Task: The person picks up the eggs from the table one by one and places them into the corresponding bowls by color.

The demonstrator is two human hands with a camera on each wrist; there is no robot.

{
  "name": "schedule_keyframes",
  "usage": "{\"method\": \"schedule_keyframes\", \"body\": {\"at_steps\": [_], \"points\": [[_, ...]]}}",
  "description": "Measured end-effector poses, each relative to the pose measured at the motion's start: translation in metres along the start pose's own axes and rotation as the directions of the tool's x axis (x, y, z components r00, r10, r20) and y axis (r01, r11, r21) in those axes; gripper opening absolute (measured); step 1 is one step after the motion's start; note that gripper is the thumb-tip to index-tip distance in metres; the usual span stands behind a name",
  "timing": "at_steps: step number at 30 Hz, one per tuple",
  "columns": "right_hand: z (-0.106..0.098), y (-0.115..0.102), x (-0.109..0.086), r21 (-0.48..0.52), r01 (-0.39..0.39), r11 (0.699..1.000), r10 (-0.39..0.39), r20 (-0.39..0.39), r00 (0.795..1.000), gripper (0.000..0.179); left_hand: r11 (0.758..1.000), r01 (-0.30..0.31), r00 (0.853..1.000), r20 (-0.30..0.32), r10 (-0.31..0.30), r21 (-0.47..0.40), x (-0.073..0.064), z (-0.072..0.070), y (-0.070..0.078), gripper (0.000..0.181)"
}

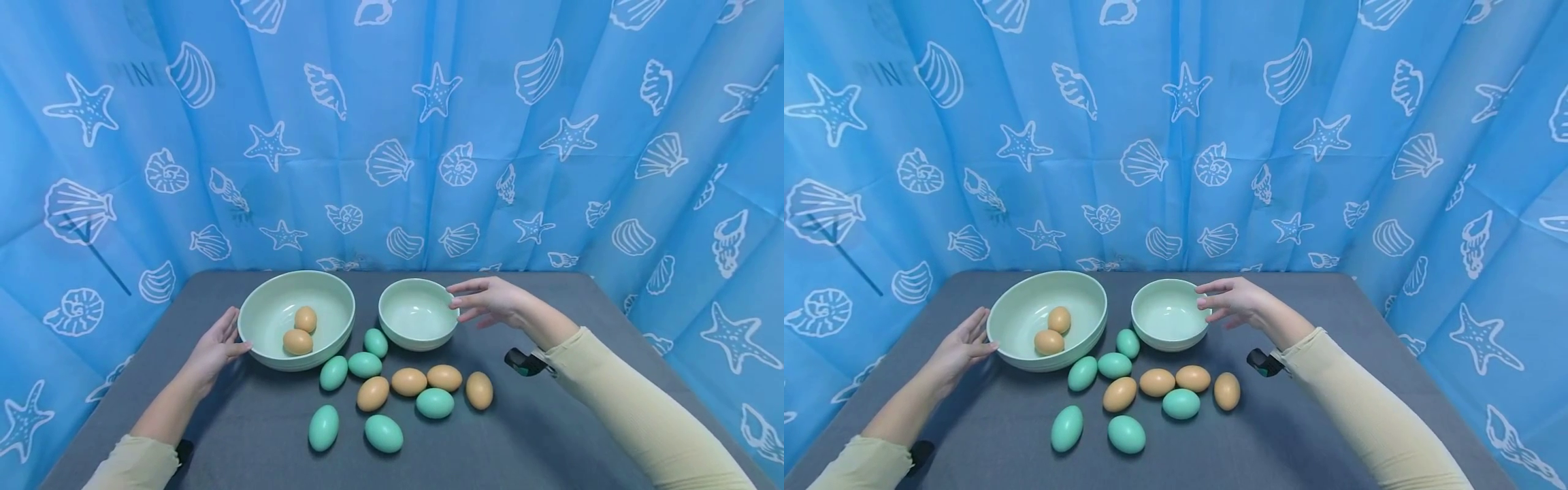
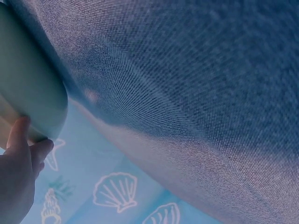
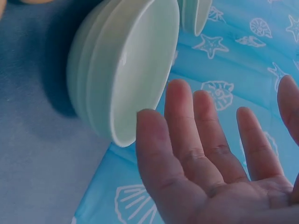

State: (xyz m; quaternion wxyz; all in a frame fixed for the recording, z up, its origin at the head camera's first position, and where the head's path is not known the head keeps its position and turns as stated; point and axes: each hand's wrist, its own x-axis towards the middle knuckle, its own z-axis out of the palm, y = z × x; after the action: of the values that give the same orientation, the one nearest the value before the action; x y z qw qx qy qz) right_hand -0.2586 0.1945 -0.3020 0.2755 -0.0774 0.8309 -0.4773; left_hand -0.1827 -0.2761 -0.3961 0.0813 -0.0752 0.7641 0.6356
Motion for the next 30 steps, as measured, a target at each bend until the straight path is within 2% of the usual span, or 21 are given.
{"method": "schedule_keyframes", "body": {"at_steps": [9,17,22,26,30], "points": [[-0.006,0.017,-0.013,-0.002,-0.021,1.0,0.021,0.008,1.0,0.056,1.0,0.008,1.0,-0.002,-0.008,-0.001,0.001,-0.001,-0.002,0.088],[-0.013,0.033,-0.02,0.007,-0.037,0.999,0.037,0.048,0.998,0.057,1.0,0.008,1.0,-0.006,-0.008,0.006,0.001,-0.001,-0.001,0.089],[-0.016,0.046,-0.021,-0.014,0.002,1.0,0.0,0.133,0.991,0.062,1.0,0.003,1.0,0.005,-0.003,0.004,0.0,-0.001,-0.001,0.089],[-0.018,0.059,-0.021,-0.065,0.044,0.997,-0.029,0.213,0.977,0.062,1.0,-0.007,1.0,0.014,0.007,0.009,0.0,-0.001,-0.001,0.089],[-0.019,0.068,-0.021,-0.117,0.071,0.991,-0.039,0.26,0.965,0.063,1.0,-0.005,1.0,0.011,0.005,0.003,-0.001,-0.001,-0.001,0.089]]}}
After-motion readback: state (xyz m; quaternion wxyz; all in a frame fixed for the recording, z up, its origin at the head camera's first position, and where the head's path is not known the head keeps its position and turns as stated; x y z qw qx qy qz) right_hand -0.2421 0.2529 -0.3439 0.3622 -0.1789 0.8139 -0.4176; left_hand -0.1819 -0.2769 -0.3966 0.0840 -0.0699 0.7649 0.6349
